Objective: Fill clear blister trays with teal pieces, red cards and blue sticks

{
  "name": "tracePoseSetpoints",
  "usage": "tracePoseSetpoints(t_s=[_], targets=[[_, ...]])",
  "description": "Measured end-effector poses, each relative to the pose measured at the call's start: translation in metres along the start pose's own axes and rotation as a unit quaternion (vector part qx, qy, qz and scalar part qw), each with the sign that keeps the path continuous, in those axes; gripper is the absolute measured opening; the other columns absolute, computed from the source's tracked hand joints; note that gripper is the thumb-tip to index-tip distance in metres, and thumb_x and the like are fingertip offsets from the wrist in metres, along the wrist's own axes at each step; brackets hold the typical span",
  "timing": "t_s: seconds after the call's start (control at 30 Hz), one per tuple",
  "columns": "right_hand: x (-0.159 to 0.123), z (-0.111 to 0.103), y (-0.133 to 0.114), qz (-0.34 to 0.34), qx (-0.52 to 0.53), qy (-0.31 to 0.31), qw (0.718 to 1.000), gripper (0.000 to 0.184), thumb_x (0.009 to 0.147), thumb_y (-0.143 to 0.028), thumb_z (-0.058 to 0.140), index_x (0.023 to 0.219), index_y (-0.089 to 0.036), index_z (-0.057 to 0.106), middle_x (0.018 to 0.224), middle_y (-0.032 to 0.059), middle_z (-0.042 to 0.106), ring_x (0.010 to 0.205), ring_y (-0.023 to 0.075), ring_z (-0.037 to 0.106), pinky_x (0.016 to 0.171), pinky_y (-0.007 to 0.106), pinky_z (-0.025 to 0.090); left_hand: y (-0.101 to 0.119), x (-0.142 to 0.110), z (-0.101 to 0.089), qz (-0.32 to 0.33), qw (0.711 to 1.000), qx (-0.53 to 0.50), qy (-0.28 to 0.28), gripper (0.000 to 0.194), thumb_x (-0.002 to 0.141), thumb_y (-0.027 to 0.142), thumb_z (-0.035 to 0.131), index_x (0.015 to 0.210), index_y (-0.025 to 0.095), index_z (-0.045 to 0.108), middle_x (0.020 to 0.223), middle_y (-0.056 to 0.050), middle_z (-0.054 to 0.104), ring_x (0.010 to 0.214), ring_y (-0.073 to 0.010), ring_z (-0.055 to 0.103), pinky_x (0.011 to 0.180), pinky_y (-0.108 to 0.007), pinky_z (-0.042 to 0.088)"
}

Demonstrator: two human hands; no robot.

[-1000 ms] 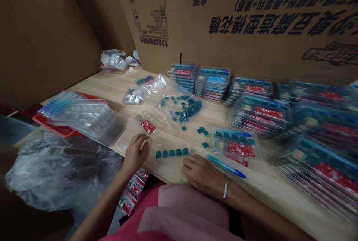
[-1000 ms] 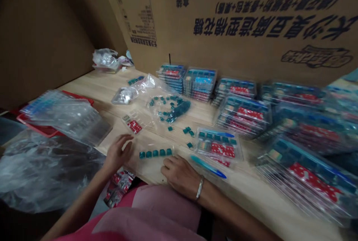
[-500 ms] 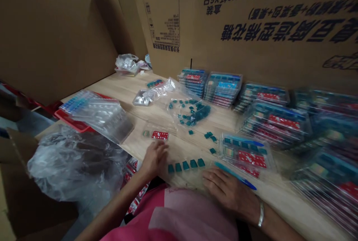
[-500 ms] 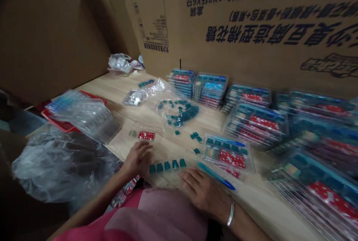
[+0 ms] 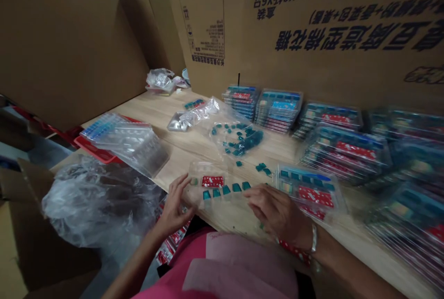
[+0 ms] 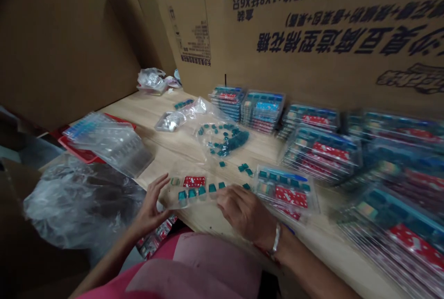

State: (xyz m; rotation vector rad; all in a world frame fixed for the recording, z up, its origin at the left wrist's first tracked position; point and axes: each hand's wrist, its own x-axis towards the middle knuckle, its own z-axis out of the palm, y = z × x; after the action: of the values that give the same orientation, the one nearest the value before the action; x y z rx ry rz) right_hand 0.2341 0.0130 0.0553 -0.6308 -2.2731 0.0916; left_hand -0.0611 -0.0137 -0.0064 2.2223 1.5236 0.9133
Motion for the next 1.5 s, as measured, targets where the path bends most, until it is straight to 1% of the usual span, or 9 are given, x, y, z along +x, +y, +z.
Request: tracePoseSetpoints(t_s=[0.2, 0.47, 0.57, 0.77, 0.97, 1.13, 1.27, 1.37, 1.5], targets=[[0.048, 0.054, 0.038, 0.172, 0.139, -0.023, 0.975, 0.01, 0.092, -0.022, 0.042, 0.089, -0.019, 0.051, 0.076, 0.0026, 0.064, 0.069, 0.0149, 0.062, 0.064, 0.026, 0.047, -0.011, 0.032, -0.006, -0.152, 0.97, -0.187, 0.04, 0.046, 0.082, 0.038, 0.055, 0.123, 0.019, 0.05, 0.101, -0.007, 0.062, 0.085, -0.0176, 0.059, 0.077, -0.031, 0.047], [0.074, 0.119, 0.1, 0.265, 0.077, -0.116, 0.954, 0.014, 0.086, -0.012, 0.05, 0.087, -0.015, 0.064, 0.088, 0.0059, 0.063, 0.081, 0.0163, 0.058, 0.074, 0.027, 0.044, -0.03, 0.065, 0.0, -0.205, 0.979, -0.014, 0.009, 0.03, 0.075, 0.044, 0.053, 0.07, 0.016, 0.063, 0.062, -0.001, 0.054, 0.059, -0.0155, 0.051, 0.057, -0.027, 0.04], [0.07, 0.119, 0.1, 0.253, 0.053, -0.136, 0.956, 0.017, 0.089, -0.014, 0.048, 0.093, -0.015, 0.065, 0.093, 0.0073, 0.062, 0.085, 0.0162, 0.057, 0.077, 0.027, 0.042, -0.027, 0.058, 0.001, -0.203, 0.979, 0.022, -0.013, 0.034, 0.078, 0.046, 0.05, 0.072, 0.016, 0.064, 0.068, -0.003, 0.057, 0.063, -0.0171, 0.054, 0.061, -0.029, 0.043], [0.073, 0.113, 0.096, 0.209, 0.019, -0.203, 0.956, 0.019, 0.091, -0.015, 0.046, 0.092, -0.014, 0.065, 0.092, 0.0083, 0.064, 0.09, 0.0172, 0.056, 0.081, 0.028, 0.04, -0.023, 0.052, 0.009, -0.147, 0.989, 0.03, 0.008, 0.056, 0.083, 0.042, 0.05, 0.13, 0.013, 0.044, 0.122, -0.017, 0.053, 0.111, -0.026, 0.054, 0.092, -0.041, 0.046], [0.07, 0.12, 0.073, 0.161, 0.031, -0.25, 0.954, 0.017, 0.09, -0.017, 0.048, 0.098, -0.015, 0.063, 0.1, 0.0088, 0.065, 0.094, 0.0181, 0.058, 0.084, 0.028, 0.042, -0.036, 0.04, -0.008, -0.062, 0.997, 0.031, -0.038, 0.039, 0.088, 0.036, 0.043, 0.123, 0.02, 0.053, 0.137, -0.015, 0.042, 0.127, -0.0267, 0.042, 0.104, -0.046, 0.038], [0.065, 0.116, 0.066, 0.258, 0.075, -0.214, 0.939, 0.024, 0.09, -0.014, 0.045, 0.11, -0.015, 0.058, 0.101, 0.0072, 0.066, 0.091, 0.0157, 0.062, 0.081, 0.027, 0.045, -0.034, 0.039, -0.006, -0.043, 0.998, 0.042, -0.035, 0.039, 0.09, 0.035, 0.043, 0.125, 0.02, 0.051, 0.143, -0.015, 0.036, 0.129, -0.0262, 0.04, 0.105, -0.046, 0.037], [0.06, 0.106, 0.051, 0.219, 0.059, -0.211, 0.951, 0.036, 0.083, -0.031, 0.058, 0.115, -0.015, 0.055, 0.113, 0.0114, 0.06, 0.102, 0.0204, 0.057, 0.089, 0.033, 0.044, -0.034, 0.043, 0.008, -0.066, 0.997, 0.027, -0.037, 0.044, 0.088, 0.037, 0.046, 0.129, 0.02, 0.049, 0.145, -0.014, 0.035, 0.133, -0.0278, 0.034, 0.108, -0.049, 0.031], [0.053, 0.103, 0.032, 0.173, 0.028, -0.236, 0.956, 0.078, 0.064, -0.054, 0.072, 0.126, -0.014, 0.05, 0.13, 0.0184, 0.048, 0.119, 0.0309, 0.045, 0.099, 0.045, 0.037, -0.039, 0.041, 0.008, -0.112, 0.989, -0.096, -0.012, 0.052, 0.085, 0.04, 0.051, 0.133, 0.022, 0.043, 0.144, -0.012, 0.038, 0.132, -0.0253, 0.037, 0.109, -0.045, 0.031], [0.045, 0.105, 0.02, 0.18, 0.016, -0.283, 0.942, 0.1, 0.053, -0.057, 0.075, 0.135, -0.011, 0.041, 0.142, 0.0224, 0.033, 0.127, 0.0361, 0.035, 0.104, 0.049, 0.03, -0.041, 0.034, -0.001, -0.24, 0.927, -0.277, 0.076, 0.055, 0.082, 0.045, 0.052, 0.131, 0.02, 0.044, 0.133, -0.012, 0.052, 0.119, -0.0241, 0.052, 0.1, -0.041, 0.042]])
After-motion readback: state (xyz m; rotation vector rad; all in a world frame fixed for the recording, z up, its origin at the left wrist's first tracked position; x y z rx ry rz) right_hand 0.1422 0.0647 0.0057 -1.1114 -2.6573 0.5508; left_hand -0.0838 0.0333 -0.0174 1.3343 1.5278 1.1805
